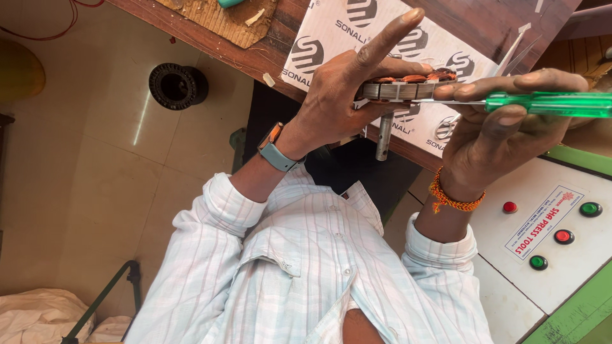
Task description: The person holds a cylindrical electrical component with copper windings and uses a green-handled screwdriver to adjust or tighten parts of the assembly. The person rotates the component and repeatedly inserts the screwdriver into slots along the windings.
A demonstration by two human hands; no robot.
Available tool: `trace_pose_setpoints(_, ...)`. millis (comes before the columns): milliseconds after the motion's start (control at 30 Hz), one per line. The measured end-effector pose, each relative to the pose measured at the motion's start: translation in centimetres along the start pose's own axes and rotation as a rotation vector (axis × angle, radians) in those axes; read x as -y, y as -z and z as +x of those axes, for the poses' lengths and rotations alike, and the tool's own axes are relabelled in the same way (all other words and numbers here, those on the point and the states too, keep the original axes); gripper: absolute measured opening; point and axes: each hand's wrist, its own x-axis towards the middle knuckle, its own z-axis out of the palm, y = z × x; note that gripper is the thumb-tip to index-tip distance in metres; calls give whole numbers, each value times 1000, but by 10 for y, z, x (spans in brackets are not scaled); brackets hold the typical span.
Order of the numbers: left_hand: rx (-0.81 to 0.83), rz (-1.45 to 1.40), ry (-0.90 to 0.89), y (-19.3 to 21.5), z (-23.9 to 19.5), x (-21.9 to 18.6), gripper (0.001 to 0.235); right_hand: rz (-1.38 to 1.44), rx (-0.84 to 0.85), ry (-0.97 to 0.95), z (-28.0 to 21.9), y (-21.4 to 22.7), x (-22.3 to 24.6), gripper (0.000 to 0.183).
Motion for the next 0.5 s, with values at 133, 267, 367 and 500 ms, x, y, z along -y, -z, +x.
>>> trace_pose_setpoints(133,-14,18,13,-2,-2,0,104,-32,26,23,1,3,-3,36)
trace_pose_setpoints(267,-38,-2,94,-7,-4,-1,104,-67,16,94,2,1,-5,37)
trace_pose_setpoints(367,-53,-5,98,-10,-4,0,105,-96,4,121,0,-1,-4,37)
trace_pose_setpoints(500,-52,-23,92,-10,-4,0,104,-123,-26,137,-6,-3,-2,38)
